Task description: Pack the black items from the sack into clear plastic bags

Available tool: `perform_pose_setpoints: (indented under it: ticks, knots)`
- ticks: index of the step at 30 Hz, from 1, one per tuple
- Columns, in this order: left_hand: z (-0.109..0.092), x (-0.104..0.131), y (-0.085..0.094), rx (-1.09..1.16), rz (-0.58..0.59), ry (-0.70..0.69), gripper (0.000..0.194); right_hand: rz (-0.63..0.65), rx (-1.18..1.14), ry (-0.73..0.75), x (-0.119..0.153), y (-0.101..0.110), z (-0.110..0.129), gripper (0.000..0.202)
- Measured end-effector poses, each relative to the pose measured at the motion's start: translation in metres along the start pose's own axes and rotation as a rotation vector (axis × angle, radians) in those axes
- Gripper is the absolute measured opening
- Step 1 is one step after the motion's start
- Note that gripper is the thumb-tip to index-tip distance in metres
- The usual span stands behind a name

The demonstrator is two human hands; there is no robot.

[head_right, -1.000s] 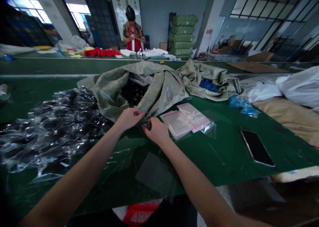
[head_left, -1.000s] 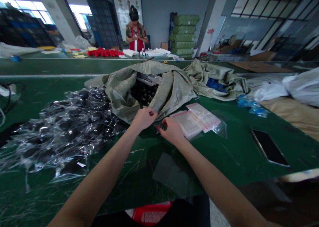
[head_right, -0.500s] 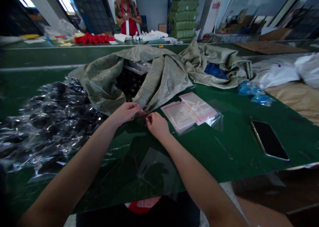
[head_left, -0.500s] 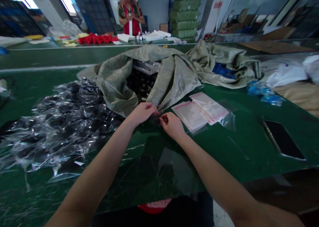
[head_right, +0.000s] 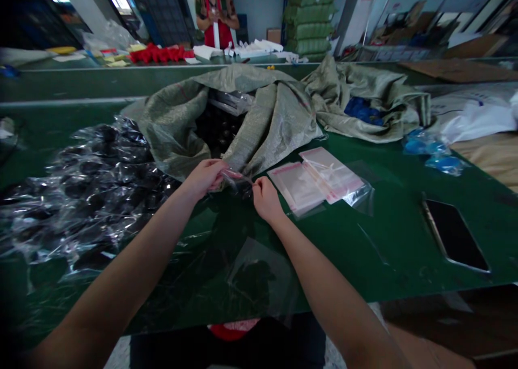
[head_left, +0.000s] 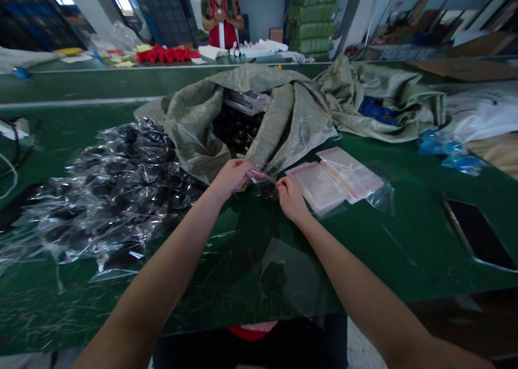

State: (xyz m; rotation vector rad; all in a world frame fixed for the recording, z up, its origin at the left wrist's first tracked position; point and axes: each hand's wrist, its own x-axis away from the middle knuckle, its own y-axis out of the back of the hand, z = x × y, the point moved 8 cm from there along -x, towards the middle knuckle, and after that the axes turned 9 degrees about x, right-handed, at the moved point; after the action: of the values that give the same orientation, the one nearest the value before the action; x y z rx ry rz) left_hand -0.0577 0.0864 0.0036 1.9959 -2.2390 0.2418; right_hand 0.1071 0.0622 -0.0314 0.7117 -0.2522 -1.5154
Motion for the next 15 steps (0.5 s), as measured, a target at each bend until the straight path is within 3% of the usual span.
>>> perform_pose_setpoints:
  ticks: [7,15]
  knots:
    - [0.000,0.001,-0.002,-0.119,-0.102,-0.018,0.010,-0.080,0.029,0.142,0.005,0.013,0.025,0.025]
    - [-0.006,0.004,-0.003,-0.260,-0.122,-0.129,0.017,-0.212,0.120,0.173,0.010,0.019,0.039,0.017]
